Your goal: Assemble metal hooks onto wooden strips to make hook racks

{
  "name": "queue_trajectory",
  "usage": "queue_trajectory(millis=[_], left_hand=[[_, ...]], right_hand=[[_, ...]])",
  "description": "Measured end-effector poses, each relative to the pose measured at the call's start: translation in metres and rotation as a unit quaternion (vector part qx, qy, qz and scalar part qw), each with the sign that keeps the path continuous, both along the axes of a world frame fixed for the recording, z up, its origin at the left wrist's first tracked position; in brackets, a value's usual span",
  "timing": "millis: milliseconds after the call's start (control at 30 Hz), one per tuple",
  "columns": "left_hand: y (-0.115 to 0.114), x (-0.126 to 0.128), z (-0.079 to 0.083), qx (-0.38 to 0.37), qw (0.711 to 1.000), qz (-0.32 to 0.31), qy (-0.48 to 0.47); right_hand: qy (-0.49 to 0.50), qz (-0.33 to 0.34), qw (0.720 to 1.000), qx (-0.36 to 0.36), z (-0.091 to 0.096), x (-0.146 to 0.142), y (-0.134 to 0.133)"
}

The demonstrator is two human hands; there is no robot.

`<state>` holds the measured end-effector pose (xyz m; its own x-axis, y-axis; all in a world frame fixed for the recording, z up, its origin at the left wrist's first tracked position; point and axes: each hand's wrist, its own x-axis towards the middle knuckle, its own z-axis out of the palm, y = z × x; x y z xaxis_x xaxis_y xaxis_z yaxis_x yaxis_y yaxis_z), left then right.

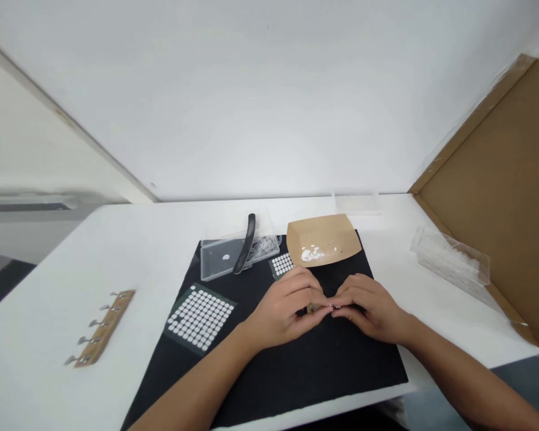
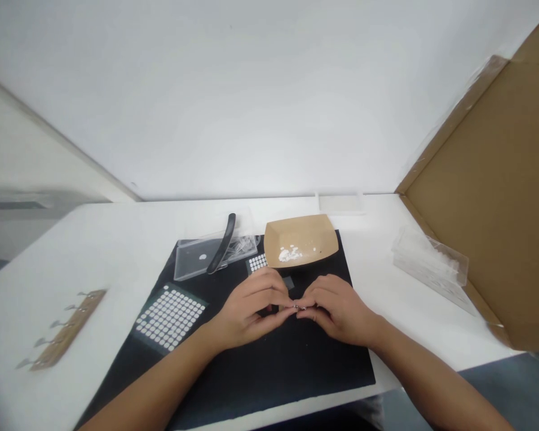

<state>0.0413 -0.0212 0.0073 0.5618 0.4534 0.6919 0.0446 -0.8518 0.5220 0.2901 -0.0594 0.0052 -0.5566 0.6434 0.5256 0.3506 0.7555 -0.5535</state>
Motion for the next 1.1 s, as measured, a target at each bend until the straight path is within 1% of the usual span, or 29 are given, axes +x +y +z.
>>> queue_trajectory(millis=[133,333,533,633,733,967,1100], left_hand=[[0.001,-0.001,-0.001,-0.011,1.000,-0.016,0.004],[0.002,-0.003,0.005,-0.049,0.997,-0.048,0.031],[0.002,-0.003,0.011,-0.066,0.994,-0.083,0.023],[0.003,-0.003,0.011,-0.075,0.994,-0.082,0.016],[0.003,-0.002,0.010,-0.079,0.994,-0.072,0.016],[-0.002,0.005,0.008,-0.071,0.997,-0.017,-0.010],[-0.001,0.005,0.009,-0.067,0.998,-0.006,-0.014]], right_hand=[[-0.001,0.002,1.000,0.009,-0.001,0.000,0.000],[-0.022,0.006,1.000,0.019,-0.002,0.002,0.001],[0.001,0.014,1.000,-0.028,0.002,0.000,0.000],[0.016,0.007,0.999,-0.049,0.002,-0.001,-0.001],[0.023,-0.002,0.998,-0.056,0.001,-0.001,-0.002],[0.033,-0.032,0.997,-0.055,0.002,-0.007,-0.004],[0.041,-0.058,0.995,-0.076,0.003,-0.010,-0.008]])
